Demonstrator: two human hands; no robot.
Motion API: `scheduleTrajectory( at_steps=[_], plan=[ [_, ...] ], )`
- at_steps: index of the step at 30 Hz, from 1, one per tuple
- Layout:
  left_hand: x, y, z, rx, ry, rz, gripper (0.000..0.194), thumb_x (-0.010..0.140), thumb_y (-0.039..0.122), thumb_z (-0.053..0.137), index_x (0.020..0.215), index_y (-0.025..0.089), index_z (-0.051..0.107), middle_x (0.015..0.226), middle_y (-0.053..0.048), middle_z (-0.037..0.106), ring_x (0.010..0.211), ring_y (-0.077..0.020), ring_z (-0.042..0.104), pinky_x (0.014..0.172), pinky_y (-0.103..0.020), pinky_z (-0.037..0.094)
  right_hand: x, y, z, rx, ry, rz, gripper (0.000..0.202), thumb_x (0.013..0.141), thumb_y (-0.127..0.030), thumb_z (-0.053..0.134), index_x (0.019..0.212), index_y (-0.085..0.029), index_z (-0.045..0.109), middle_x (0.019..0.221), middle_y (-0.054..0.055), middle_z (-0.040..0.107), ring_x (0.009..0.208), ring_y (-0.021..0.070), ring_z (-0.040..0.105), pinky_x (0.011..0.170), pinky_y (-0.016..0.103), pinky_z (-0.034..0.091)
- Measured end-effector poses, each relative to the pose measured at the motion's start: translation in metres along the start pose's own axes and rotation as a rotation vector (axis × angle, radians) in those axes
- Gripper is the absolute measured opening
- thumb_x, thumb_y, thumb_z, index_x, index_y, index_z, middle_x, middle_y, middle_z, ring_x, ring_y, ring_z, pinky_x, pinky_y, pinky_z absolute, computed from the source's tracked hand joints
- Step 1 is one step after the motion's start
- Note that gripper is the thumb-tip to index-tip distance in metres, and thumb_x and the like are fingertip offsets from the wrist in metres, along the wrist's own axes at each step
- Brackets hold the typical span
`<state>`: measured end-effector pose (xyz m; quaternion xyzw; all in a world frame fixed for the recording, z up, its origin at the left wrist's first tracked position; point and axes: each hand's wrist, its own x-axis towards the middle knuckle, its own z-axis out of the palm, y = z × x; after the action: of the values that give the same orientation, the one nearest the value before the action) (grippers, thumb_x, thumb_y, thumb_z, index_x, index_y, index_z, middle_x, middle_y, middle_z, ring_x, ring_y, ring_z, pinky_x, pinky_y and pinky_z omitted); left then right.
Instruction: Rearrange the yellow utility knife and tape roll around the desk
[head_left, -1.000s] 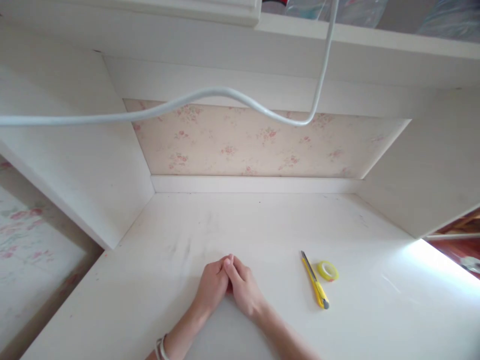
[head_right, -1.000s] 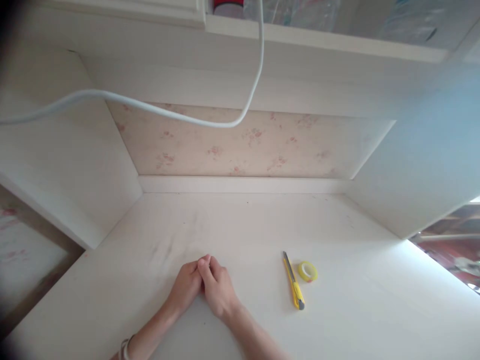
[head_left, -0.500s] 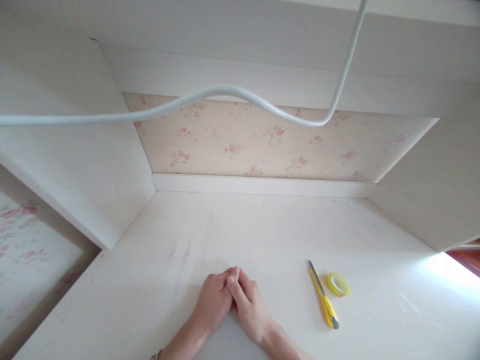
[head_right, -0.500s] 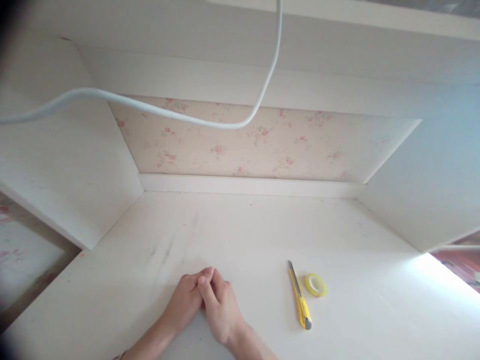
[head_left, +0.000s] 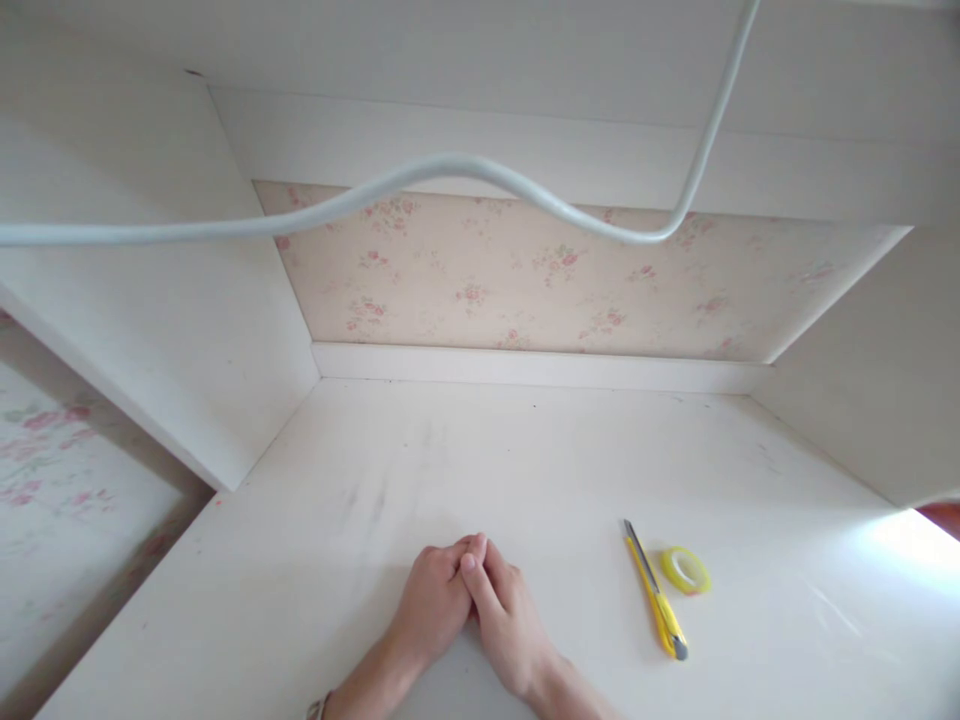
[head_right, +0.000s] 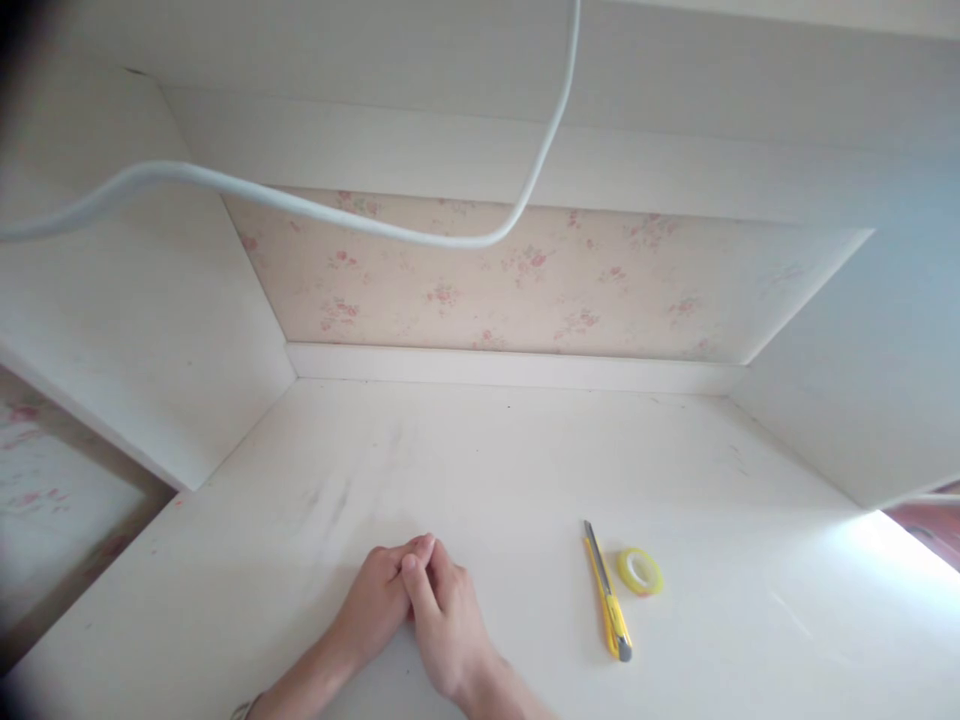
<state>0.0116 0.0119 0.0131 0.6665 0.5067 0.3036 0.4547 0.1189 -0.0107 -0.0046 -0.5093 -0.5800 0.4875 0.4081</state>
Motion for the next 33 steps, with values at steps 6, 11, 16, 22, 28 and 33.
scheduleTrajectory(
  at_steps=[6,11,16,22,28,33],
  plan=[
    [0.0003,-0.0028,-0.0001,-0.041,-0.009,0.019,0.044,0.094,0.038,0.029,0.066,0.020,0.056,0.065,0.000,0.065,0.062,-0.0143,0.060,0.062,-0.023,0.043,-0.0010,-0.0019,-0.0014,0.003,-0.011,0.010,0.037,0.094,-0.050,0.037,0.090,-0.019,0.057,0.089,0.004,0.065,0.081,0.0169,0.060,0.074,0.025,0.045],
    [-0.0002,-0.0026,-0.0001,-0.021,0.000,0.004,0.044,0.095,0.039,0.029,0.065,0.020,0.055,0.064,0.001,0.064,0.061,-0.0139,0.060,0.061,-0.022,0.042,-0.0017,-0.0022,-0.0011,0.006,-0.011,0.019,0.037,0.094,-0.049,0.037,0.089,-0.018,0.057,0.089,0.004,0.065,0.078,0.0158,0.059,0.073,0.025,0.044],
    [-0.0006,-0.0002,-0.0021,0.022,-0.016,-0.009,0.045,0.095,0.039,0.027,0.065,0.020,0.054,0.064,0.000,0.064,0.061,-0.0140,0.059,0.062,-0.023,0.042,-0.0008,-0.0022,-0.0017,-0.005,-0.010,0.016,0.036,0.094,-0.048,0.037,0.087,-0.019,0.056,0.087,0.003,0.065,0.077,0.0156,0.059,0.072,0.025,0.044],
    [-0.0003,-0.0017,-0.0026,0.013,-0.032,0.001,0.043,0.095,0.035,0.027,0.068,0.021,0.057,0.067,0.000,0.066,0.062,-0.0141,0.060,0.062,-0.022,0.042,-0.0016,-0.0026,-0.0026,-0.001,-0.013,0.011,0.036,0.095,-0.047,0.037,0.087,-0.018,0.056,0.087,0.003,0.065,0.078,0.0155,0.060,0.072,0.025,0.044],
    [-0.0001,-0.0034,-0.0016,-0.031,-0.032,0.019,0.043,0.095,0.038,0.029,0.067,0.020,0.057,0.067,-0.001,0.066,0.063,-0.0143,0.061,0.063,-0.022,0.042,-0.0013,0.0005,-0.0016,0.013,-0.012,0.005,0.036,0.095,-0.047,0.037,0.088,-0.018,0.057,0.088,0.003,0.065,0.079,0.0146,0.060,0.072,0.024,0.044],
    [0.0002,-0.0059,-0.0005,-0.068,-0.022,0.024,0.040,0.095,0.034,0.032,0.066,0.019,0.056,0.065,0.001,0.064,0.062,-0.0135,0.060,0.061,-0.022,0.040,0.0000,0.0028,-0.0011,0.013,-0.017,0.003,0.036,0.095,-0.047,0.037,0.088,-0.018,0.056,0.086,0.003,0.065,0.080,0.0152,0.061,0.070,0.023,0.045]
  ],
)
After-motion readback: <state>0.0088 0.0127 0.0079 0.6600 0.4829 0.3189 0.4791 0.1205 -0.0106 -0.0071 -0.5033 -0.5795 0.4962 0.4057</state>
